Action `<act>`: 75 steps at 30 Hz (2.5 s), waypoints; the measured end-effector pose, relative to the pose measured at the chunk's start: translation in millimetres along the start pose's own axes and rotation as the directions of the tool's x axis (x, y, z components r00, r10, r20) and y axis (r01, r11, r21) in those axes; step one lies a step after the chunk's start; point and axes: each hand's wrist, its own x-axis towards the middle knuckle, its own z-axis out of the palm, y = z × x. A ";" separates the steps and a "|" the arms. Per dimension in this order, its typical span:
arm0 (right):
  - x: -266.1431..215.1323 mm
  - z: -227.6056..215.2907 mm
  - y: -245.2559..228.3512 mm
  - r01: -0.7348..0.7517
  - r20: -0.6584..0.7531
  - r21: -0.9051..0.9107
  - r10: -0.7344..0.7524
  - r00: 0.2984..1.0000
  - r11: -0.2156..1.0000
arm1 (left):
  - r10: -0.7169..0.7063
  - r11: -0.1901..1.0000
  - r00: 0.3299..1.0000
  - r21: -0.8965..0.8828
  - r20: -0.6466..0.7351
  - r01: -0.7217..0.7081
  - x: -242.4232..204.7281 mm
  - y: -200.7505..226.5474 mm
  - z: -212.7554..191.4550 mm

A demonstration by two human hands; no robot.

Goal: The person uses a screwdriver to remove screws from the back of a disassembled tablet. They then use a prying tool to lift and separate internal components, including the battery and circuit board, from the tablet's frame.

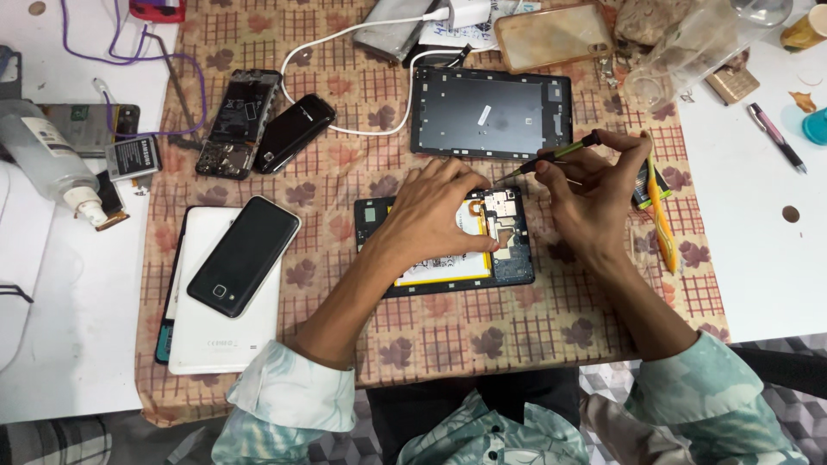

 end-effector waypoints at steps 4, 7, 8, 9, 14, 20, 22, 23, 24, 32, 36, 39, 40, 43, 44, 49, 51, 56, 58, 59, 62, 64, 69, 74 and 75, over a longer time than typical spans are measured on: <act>0.2 0.7 -1.4 -0.020 -0.016 -0.029 0.019 1.000 0.999 | 0.014 1.000 1.000 -0.006 -0.023 -0.015 0.4 -0.6 1.3; -1.1 0.1 -3.9 -0.023 -0.028 -0.016 0.023 0.999 1.000 | -0.002 1.000 1.000 -0.001 -0.011 0.002 0.8 -0.8 2.0; -1.5 -1.1 -5.1 -0.037 -0.034 0.009 0.037 0.999 0.999 | 0.003 1.000 1.000 0.000 -0.017 -0.003 0.6 -0.8 1.9; -2.3 -2.4 -6.2 -0.050 -0.042 0.034 0.052 0.998 0.998 | 0.010 1.000 1.000 0.002 -0.022 -0.009 0.5 -0.6 1.7; -13.7 -20.7 -13.0 0.028 -0.014 0.042 -0.028 1.000 0.999 | 0.010 1.000 1.000 0.001 -0.010 -0.010 0.2 -0.5 0.7; -63.6 -48.3 -22.5 0.008 -0.017 0.055 -0.008 1.000 0.998 | 0.015 1.000 1.000 -0.001 -0.027 -0.015 0.0 -0.5 3.1; -82.2 -54.0 -24.7 0.042 -0.008 -0.014 -0.042 0.999 0.999 | 0.033 0.999 0.998 0.007 -0.052 -0.033 -0.9 -1.2 3.3; -90.7 -55.9 -24.8 0.062 -0.004 -0.044 -0.062 0.998 0.997 | 0.044 0.999 0.997 0.010 -0.065 -0.043 -1.3 -1.4 3.9; -97.7 -57.8 -24.3 0.083 0.000 -0.075 -0.083 0.997 0.994 | 0.055 0.998 0.995 0.012 -0.077 -0.054 -1.6 -1.5 4.6; -120.6 -52.5 -14.2 0.071 -0.055 -0.163 -0.081 0.995 0.984 | 0.036 0.999 0.998 0.005 -0.060 -0.035 0.0 0.0 4.2; -121.2 -51.5 -15.7 0.077 -0.050 -0.220 -0.090 0.995 0.973 | 0.011 1.000 0.999 0.001 -0.039 -0.011 1.5 -0.9 6.1; -121.8 -51.7 -16.7 0.106 -0.029 -0.194 -0.114 0.993 0.975 | -0.001 1.000 1.000 0.001 -0.023 0.001 2.9 -3.3 8.4; -122.2 -51.6 -17.0 0.100 -0.027 -0.189 -0.107 0.994 0.977 | 0.000 1.000 1.000 -0.002 -0.023 0.000 2.8 -4.1 9.0; -122.7 -52.1 -17.0 0.098 -0.022 -0.180 -0.103 0.994 0.979 | 0.008 1.000 1.000 -0.005 -0.029 -0.008 2.6 -5.2 10.2; -123.0 -52.4 -17.2 0.104 -0.022 -0.181 -0.110 0.994 0.978 | 0.011 1.000 0.999 -0.004 -0.032 -0.012 2.4 -5.1 10.4; -119.6 -53.7 -16.4 0.162 -0.009 -0.184 -0.166 0.986 0.970 | 0.027 1.000 0.998 0.001 -0.049 -0.027 2.1 -4.9 9.5; -118.3 -54.5 -16.8 0.177 0.018 -0.194 -0.177 0.984 0.965 | 0.020 1.000 0.999 -0.002 -0.040 -0.020 2.1 -4.7 9.5; -118.2 -54.0 -19.6 0.169 0.012 -0.186 -0.170 0.985 0.968 | 0.019 1.000 0.999 -0.004 -0.033 -0.019 2.3 -5.1 9.1; -119.6 -54.3 -19.9 0.156 -0.002 -0.191 -0.159 0.987 0.969 | 0.019 1.000 0.999 -0.004 -0.030 -0.019 2.6 -5.3 9.4; -120.5 -54.5 -19.6 0.149 -0.018 -0.202 -0.155 0.988 0.968 | 0.019 1.000 0.999 -0.002 -0.030 -0.019 2.6 -5.5 9.6; -121.5 -55.6 -17.0 0.147 -0.037 -0.218 -0.159 0.987 0.965 | 0.019 1.000 0.999 -0.001 -0.033 -0.019 2.8 -6.1 10.2; -122.2 -56.2 -15.5 0.146 -0.035 -0.219 -0.157 0.987 0.965 | 0.013 1.000 0.999 -0.004 -0.032 -0.013 3.3 -5.9 10.8; -122.5 -51.0 -14.2 0.114 -0.048 -0.135 -0.121 0.991 0.984 | 0.000 1.000 1.000 -0.003 -0.025 0.000 3.0 -7.0 11.8; -109.3 -44.0 -17.5 0.101 -0.061 -0.118 -0.109 0.992 0.988 | 0.044 0.999 0.998 0.025 0.046 -0.045 2.0 -4.4 8.5; -104.7 -42.1 -18.3 0.089 -0.070 -0.083 -0.095 0.993 0.993 | 0.073 0.996 0.995 0.036 0.067 -0.076 0.9 -3.0 6.2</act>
